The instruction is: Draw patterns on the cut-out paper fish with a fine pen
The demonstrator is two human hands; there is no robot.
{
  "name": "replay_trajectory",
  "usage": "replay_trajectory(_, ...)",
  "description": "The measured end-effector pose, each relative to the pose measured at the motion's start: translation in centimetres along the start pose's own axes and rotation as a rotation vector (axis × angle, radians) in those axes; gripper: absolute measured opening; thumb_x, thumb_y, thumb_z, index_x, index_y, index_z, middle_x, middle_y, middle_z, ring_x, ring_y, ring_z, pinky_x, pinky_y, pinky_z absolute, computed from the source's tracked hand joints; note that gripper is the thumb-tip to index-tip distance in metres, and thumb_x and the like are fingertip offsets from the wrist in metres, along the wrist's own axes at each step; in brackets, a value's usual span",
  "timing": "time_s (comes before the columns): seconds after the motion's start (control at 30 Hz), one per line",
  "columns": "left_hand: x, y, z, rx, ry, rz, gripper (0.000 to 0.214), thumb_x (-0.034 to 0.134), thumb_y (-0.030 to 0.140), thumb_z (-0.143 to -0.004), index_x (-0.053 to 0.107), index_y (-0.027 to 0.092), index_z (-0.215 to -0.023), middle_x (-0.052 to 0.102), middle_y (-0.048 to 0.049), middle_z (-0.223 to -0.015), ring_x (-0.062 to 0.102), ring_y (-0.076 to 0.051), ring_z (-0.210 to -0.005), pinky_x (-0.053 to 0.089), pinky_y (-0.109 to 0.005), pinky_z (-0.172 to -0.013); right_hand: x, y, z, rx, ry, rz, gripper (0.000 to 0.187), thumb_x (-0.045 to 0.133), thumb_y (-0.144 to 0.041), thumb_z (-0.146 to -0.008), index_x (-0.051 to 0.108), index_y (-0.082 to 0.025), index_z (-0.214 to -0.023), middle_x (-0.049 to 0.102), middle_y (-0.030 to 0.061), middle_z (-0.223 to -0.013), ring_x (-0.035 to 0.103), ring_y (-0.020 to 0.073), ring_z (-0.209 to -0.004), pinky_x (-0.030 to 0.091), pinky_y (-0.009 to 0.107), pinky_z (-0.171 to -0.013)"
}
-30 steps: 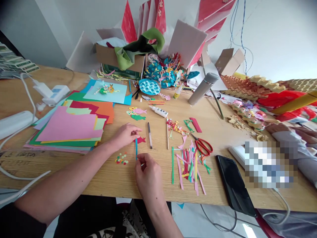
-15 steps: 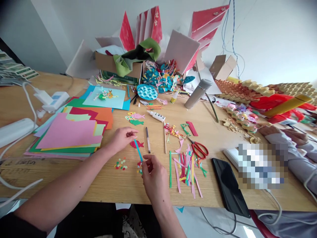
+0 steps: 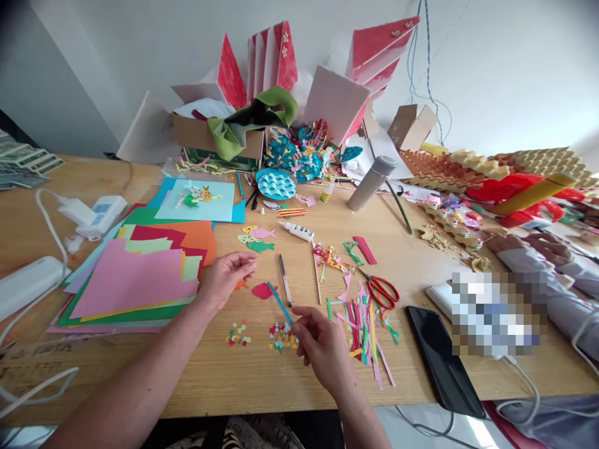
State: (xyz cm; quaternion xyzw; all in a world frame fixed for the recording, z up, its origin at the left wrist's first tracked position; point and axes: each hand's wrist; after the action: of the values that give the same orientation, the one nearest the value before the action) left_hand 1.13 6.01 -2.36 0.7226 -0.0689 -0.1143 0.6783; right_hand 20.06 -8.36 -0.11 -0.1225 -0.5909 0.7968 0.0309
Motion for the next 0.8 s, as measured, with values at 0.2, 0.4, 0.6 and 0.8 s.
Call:
replay_trajectory(0.2, 0.5, 1.4, 0.5, 0.059, -0.066, -0.129, 0.027, 0.059, 0.038, -0.090, 0.070, 0.017, -0.103, 0.072, -0.0062, -0.087, 0.067, -0.018, -0.077, 0.053, -0.029, -0.070, -0.9, -1.2, -1.5, -0.085, 0.244, -0.075, 0.050, 0.077, -0.057, -0.069, 0.064, -0.017, -0.097, 0.065, 0.0014, -0.071, 0.054, 0.0116, -0.045, 0.041, 0.023, -0.034)
replay_trajectory(0.4, 0.7, 4.0, 2.0, 0.181, -0.163, -0.362, 0.018, 0.059, 0.010, -0.082, 0.073, 0.021, -0.083, 0.072, -0.0065, -0.088, 0.063, -0.025, -0.092, 0.048, -0.041, -0.092, -1.4, 0.3, -4.6, -0.119, 0.363, 0.278, 0.041, 0.063, -0.057, -0.077, 0.064, -0.018, -0.090, 0.069, 0.0052, -0.071, 0.059, 0.0173, -0.049, 0.044, 0.028, -0.042)
replay_trajectory(0.6, 1.2, 4.0, 5.1, 0.325, -0.293, -0.957, 0.021, 0.053, 0.015, -0.093, 0.069, 0.015, -0.106, 0.067, -0.0116, -0.103, 0.058, -0.029, -0.102, 0.049, -0.049, -0.092, -2.7, 0.9, -5.5, -0.370, 0.379, 0.816, 0.031, 0.048, -0.038, -0.092, 0.070, -0.018, -0.088, 0.069, 0.0129, -0.095, 0.066, 0.0248, -0.076, 0.049, 0.038, -0.069)
replay_trajectory(0.8, 1.7, 1.9, 6.3, 0.480, -0.190, -0.997, 0.019, 0.054, 0.021, -0.095, 0.068, 0.014, -0.106, 0.067, -0.0108, -0.102, 0.058, -0.028, -0.099, 0.053, -0.046, -0.087, -2.5, -4.2, -13.3, -0.562, 0.291, 0.966, 0.025, 0.056, -0.026, -0.092, 0.071, -0.013, -0.108, 0.065, 0.0163, -0.115, 0.056, 0.0295, -0.111, 0.040, 0.041, -0.096)
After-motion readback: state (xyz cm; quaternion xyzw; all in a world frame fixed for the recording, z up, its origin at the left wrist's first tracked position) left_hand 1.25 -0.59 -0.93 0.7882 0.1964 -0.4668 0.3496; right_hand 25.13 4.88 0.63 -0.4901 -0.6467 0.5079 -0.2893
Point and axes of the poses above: each hand's wrist, its own z-axis away from the middle knuckle, its own x-axis out of the palm, y = z × x
